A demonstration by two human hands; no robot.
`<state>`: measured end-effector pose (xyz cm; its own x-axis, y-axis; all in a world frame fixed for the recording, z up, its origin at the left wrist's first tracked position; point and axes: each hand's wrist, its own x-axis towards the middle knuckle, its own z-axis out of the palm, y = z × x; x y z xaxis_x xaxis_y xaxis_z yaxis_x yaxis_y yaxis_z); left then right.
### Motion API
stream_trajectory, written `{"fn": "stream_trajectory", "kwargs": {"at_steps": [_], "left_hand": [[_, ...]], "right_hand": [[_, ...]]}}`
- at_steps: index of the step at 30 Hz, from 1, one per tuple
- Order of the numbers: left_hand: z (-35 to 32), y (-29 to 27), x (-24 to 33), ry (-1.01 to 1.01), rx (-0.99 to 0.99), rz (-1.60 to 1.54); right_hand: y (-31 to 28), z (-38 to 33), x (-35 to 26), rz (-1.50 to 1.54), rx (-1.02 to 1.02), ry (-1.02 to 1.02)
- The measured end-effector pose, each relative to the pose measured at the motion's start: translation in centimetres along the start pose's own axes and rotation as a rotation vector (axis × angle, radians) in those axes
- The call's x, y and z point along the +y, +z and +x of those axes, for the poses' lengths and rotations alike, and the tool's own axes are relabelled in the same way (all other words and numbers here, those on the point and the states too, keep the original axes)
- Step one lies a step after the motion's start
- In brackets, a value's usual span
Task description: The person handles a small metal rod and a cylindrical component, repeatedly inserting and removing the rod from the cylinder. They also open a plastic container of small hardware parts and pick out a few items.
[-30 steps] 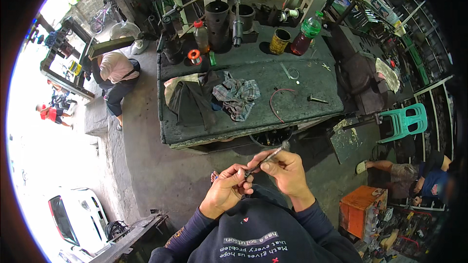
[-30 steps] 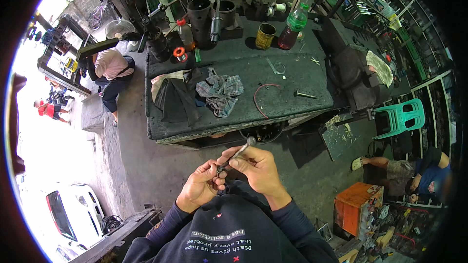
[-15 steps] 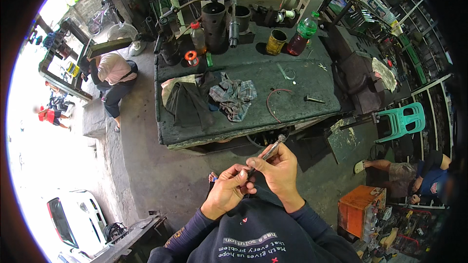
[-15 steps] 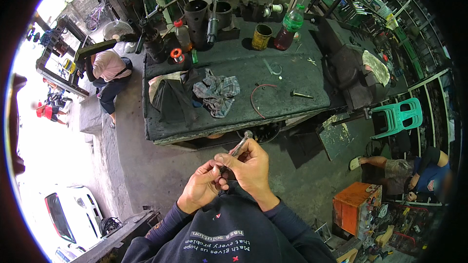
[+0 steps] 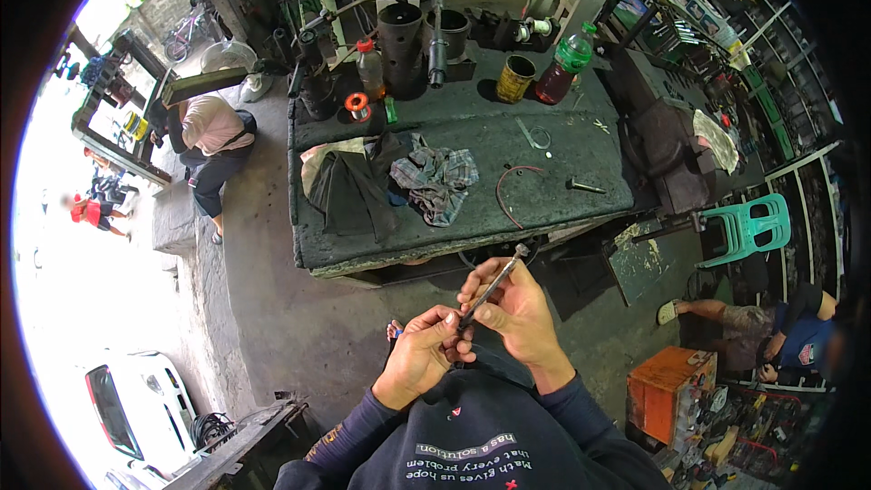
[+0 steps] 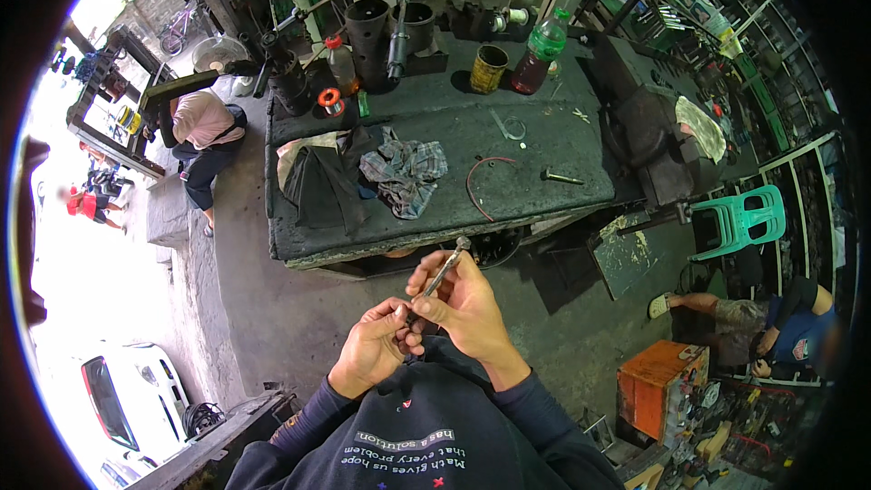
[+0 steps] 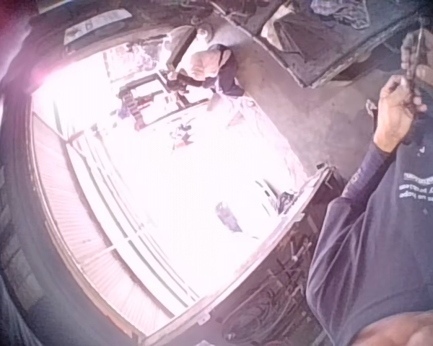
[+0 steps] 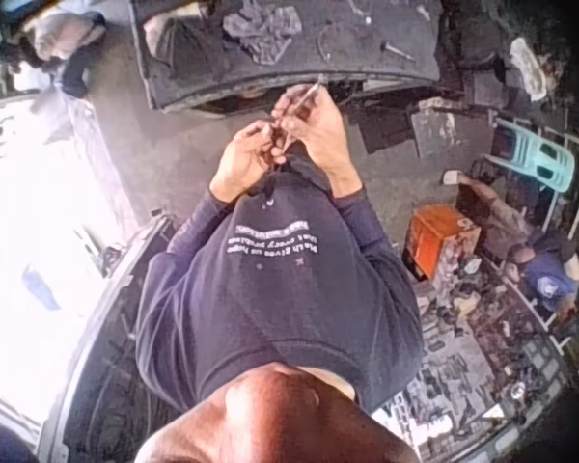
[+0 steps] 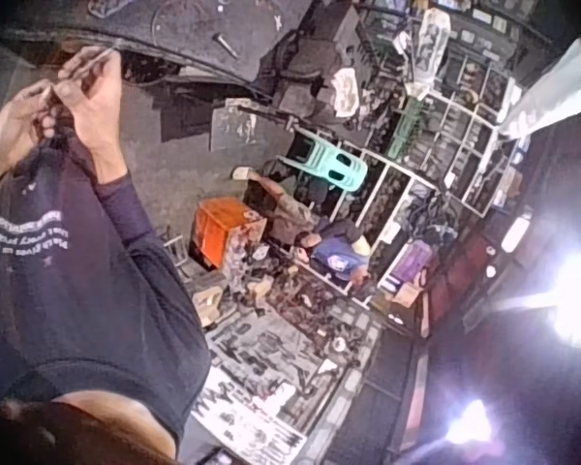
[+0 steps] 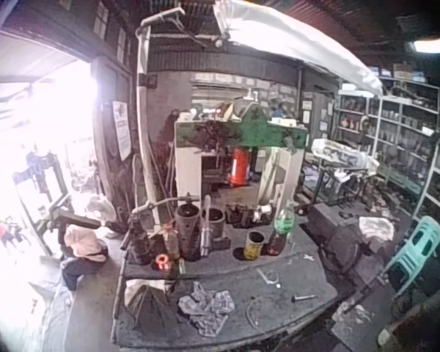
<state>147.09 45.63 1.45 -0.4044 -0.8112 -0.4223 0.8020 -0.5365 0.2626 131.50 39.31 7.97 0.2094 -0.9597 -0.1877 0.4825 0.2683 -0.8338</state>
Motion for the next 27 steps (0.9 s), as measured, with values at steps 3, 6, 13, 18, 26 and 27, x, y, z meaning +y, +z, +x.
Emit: {"fn": "stream_trajectory", "kwargs": {"at_steps": [3, 6, 13, 18, 26, 27], "left_hand": [[-0.1, 0.1, 0.0, -0.017, 0.037, 0.007], [0.0, 0.5, -0.8, 0.059, 0.074, 0.097], [-0.1, 0.4, 0.0, 0.104, 0.080, 0.101], [-0.3, 1.8, -0.8, 0.323, 0.159, 0.498], [-0.8, 1.4, 2.1, 0.369, 0.154, 0.663], [-0.9, 1.6, 2.5, 0.367, 0.161, 0.679]], "right_hand": [[-1.8, -0.3, 0.0, -0.103, -0.056, 0.074], [-2.1, -0.3, 1.0, -0.260, 0.029, 0.030], [-1.2, -0.4, -0.3, -0.036, -0.087, 0.036], [-3.3, -0.7, 1.4, -0.221, 0.088, 0.044], [-5.3, -1.8, -2.5, -0.400, -0.048, -0.153], [-5.5, -1.7, -3.2, -0.728, -0.149, -0.261]]}}
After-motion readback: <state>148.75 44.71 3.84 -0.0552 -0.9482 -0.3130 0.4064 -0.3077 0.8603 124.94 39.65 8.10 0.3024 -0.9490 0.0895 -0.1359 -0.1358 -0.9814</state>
